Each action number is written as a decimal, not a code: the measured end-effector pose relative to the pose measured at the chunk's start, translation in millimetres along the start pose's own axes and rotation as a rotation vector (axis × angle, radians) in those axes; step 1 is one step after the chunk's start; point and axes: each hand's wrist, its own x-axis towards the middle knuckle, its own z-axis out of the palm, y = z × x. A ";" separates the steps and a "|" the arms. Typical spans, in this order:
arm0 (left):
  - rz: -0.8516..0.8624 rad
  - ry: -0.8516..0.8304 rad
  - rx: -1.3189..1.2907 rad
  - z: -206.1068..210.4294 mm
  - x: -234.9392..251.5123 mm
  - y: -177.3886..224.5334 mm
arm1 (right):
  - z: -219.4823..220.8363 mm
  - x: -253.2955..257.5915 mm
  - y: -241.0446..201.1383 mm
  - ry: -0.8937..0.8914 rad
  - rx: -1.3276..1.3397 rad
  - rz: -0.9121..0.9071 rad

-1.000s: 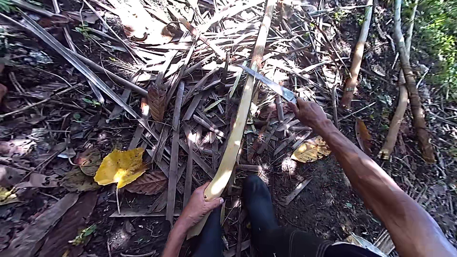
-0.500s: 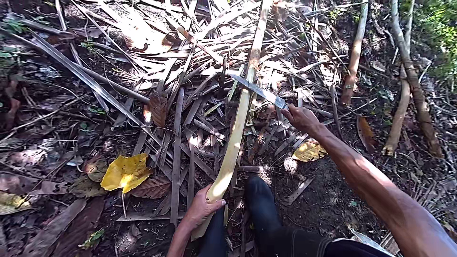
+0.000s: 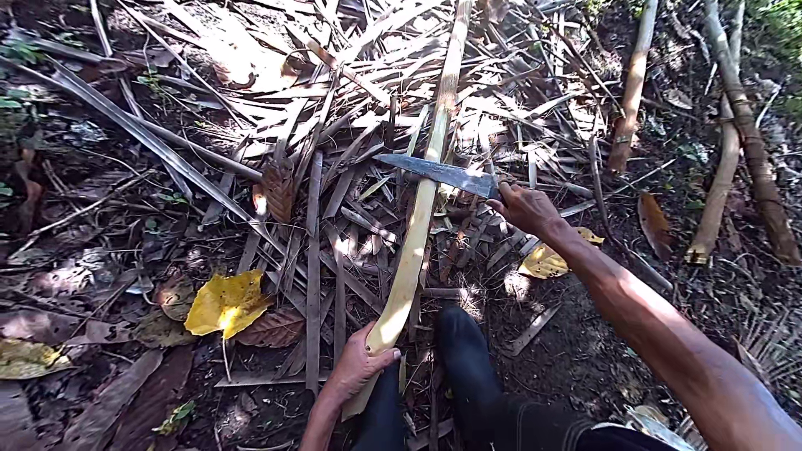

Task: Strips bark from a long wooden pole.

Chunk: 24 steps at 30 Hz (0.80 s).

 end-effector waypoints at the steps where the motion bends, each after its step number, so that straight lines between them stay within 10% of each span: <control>1: -0.001 0.001 0.004 -0.5 -0.5 -0.1 | -1.4 7.8 0.8 -0.001 -0.002 0.043; 7: -0.016 -0.005 -0.018 -0.1 -0.9 3.3 | -50.3 48.5 11.7 0.194 0.715 0.899; 14: 0.039 -0.001 -0.029 -2.4 -2.8 0.0 | 39.8 -123.5 0.0 0.088 0.373 0.035; 18: 0.044 0.020 0.034 -2.2 -4.0 2.1 | 66.6 -173.0 -62.8 -0.126 0.405 -0.081; 24: -0.042 0.031 0.165 -5.0 -15.7 28.5 | 92.5 -203.1 -101.4 0.021 0.340 -0.375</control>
